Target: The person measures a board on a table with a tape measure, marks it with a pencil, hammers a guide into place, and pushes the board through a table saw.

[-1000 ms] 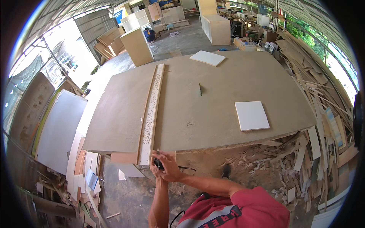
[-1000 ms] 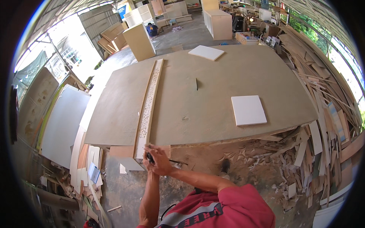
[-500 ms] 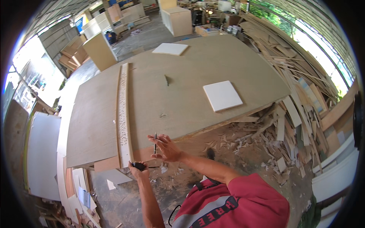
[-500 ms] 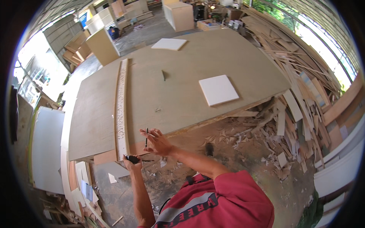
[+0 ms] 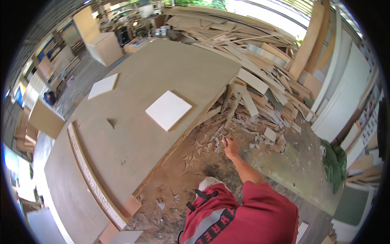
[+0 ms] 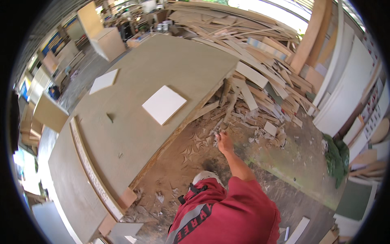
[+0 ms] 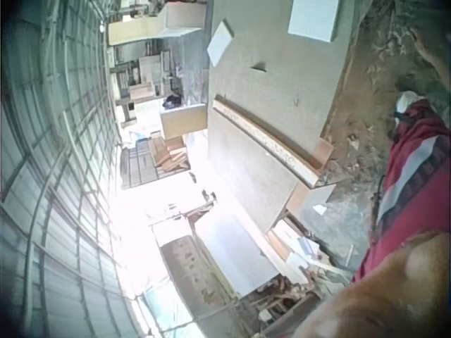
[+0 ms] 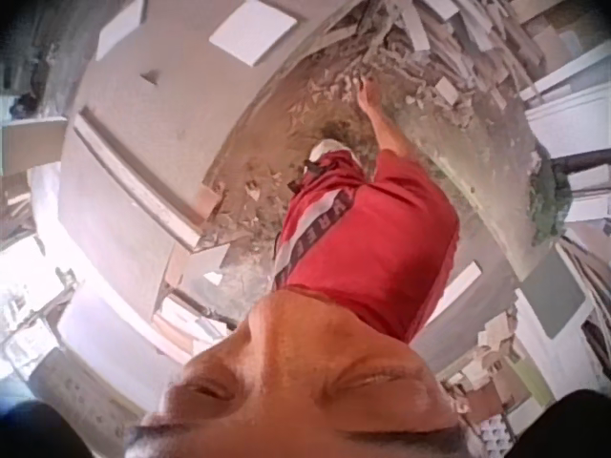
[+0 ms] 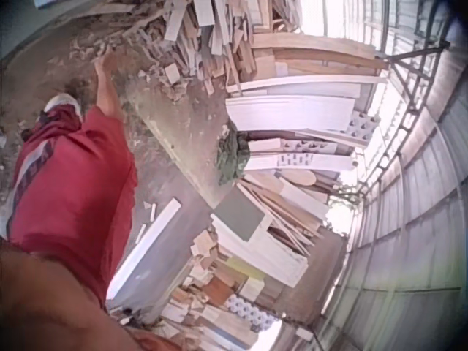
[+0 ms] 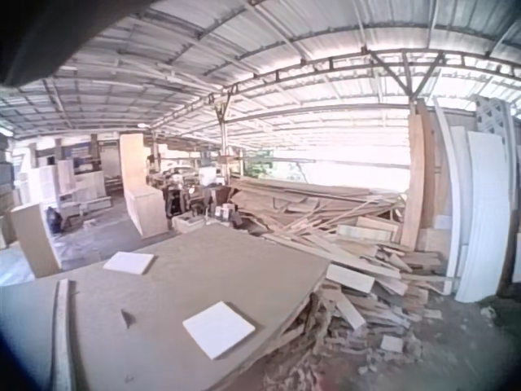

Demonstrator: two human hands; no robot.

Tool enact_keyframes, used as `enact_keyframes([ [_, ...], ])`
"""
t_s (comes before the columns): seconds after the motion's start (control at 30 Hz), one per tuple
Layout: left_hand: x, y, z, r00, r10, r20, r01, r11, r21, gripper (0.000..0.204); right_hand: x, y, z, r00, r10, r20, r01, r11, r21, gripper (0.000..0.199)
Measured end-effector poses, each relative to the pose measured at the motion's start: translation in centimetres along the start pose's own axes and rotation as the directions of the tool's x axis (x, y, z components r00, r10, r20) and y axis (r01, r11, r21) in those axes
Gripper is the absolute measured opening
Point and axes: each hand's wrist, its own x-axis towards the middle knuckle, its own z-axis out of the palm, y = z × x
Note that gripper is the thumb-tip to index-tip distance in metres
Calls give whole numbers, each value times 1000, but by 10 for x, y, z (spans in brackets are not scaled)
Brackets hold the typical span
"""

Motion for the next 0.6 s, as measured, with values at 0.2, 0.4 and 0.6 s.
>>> enact_keyframes([
  [0.2, -9, 66, 44, 972, 179, 154, -219, 928, 301, 35, -78, 119, -22, 948, 288, 137, -281, 957, -71, 26],
  [0.4, -9, 127, 70, 949, 261, 176, -311, 868, 388, 40, -121, 154, -13, 785, 408, 467, -371, 912, -174, 21],
  [0.6, -2, 199, 103, 882, 419, 217, -471, 794, 385, 46, -94, 180, -22, 820, 258, 510, -277, 960, -40, 19],
])
